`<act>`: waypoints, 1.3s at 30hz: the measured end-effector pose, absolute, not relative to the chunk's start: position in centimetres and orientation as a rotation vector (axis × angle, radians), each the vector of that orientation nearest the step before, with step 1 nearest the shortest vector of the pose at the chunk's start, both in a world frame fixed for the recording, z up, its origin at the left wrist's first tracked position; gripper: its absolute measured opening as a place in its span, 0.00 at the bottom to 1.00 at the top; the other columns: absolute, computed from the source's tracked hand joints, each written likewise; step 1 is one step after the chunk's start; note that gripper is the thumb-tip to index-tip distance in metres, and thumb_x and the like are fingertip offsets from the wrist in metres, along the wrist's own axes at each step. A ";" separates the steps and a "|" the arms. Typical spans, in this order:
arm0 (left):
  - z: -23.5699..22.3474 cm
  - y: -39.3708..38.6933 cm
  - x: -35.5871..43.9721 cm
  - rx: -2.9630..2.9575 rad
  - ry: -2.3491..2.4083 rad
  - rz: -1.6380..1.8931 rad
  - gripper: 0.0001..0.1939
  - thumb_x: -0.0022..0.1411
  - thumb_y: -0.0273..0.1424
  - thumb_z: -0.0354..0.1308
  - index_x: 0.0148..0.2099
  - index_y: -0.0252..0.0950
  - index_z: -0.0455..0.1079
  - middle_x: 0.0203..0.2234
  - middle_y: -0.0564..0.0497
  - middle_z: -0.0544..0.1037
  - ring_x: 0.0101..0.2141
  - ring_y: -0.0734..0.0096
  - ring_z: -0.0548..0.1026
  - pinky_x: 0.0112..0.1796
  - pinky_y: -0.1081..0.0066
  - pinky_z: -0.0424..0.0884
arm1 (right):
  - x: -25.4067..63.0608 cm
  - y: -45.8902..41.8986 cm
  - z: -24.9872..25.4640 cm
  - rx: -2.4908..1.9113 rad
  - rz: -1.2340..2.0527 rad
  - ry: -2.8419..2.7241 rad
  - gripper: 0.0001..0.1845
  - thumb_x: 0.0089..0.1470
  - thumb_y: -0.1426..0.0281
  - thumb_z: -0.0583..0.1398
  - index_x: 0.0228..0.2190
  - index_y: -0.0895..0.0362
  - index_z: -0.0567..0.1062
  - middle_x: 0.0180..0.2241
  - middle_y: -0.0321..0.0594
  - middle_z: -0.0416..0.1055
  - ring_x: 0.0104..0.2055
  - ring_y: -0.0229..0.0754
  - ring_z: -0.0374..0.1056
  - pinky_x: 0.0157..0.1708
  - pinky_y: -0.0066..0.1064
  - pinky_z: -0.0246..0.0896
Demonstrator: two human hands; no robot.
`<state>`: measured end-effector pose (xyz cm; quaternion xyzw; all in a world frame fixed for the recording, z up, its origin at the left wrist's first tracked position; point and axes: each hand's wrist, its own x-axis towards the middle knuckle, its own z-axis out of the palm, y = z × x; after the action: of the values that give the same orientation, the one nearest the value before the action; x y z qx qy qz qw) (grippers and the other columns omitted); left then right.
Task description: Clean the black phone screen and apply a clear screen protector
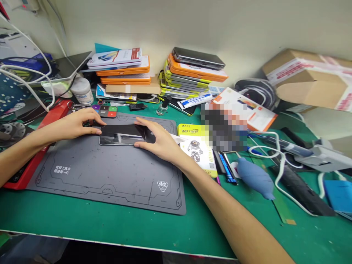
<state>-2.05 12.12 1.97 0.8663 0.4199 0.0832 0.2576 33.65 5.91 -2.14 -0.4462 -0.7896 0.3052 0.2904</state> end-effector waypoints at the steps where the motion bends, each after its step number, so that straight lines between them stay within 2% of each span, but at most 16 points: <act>1: 1.9 12.1 -2.1 2.349 1.136 0.227 0.35 0.69 0.66 0.58 0.56 0.42 0.81 0.52 0.45 0.79 0.56 0.54 0.74 0.65 0.54 0.69 | 33.7 5.9 -2.2 -1.185 0.807 -2.110 0.43 0.64 0.49 0.71 0.74 0.40 0.67 0.71 0.40 0.74 0.76 0.59 0.66 0.77 0.64 0.56; 12: 1.8 12.3 -2.1 2.348 1.122 0.268 0.37 0.67 0.68 0.58 0.54 0.41 0.82 0.49 0.46 0.79 0.53 0.55 0.76 0.63 0.55 0.70 | 33.8 6.2 -2.8 -1.160 0.779 -2.112 0.43 0.64 0.51 0.72 0.74 0.41 0.68 0.71 0.41 0.75 0.75 0.60 0.67 0.76 0.63 0.59; 28: 1.5 12.3 -2.3 2.363 1.113 0.282 0.37 0.68 0.68 0.57 0.55 0.41 0.82 0.52 0.45 0.80 0.56 0.53 0.76 0.63 0.54 0.71 | 33.8 6.1 -3.1 -1.133 0.726 -2.143 0.41 0.65 0.53 0.72 0.73 0.42 0.69 0.71 0.43 0.75 0.75 0.61 0.68 0.74 0.65 0.61; 39: 1.1 12.5 -2.4 2.521 1.080 0.279 0.30 0.75 0.61 0.58 0.56 0.44 0.85 0.51 0.46 0.82 0.55 0.55 0.76 0.62 0.57 0.69 | 33.9 6.1 -3.1 -1.165 0.720 -2.160 0.41 0.64 0.50 0.71 0.73 0.41 0.69 0.72 0.42 0.73 0.76 0.61 0.67 0.75 0.65 0.60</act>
<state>-2.39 12.50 1.14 0.8976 0.3845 0.0994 0.1915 33.92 6.13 -3.10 -0.4364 -0.8088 0.2695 0.2878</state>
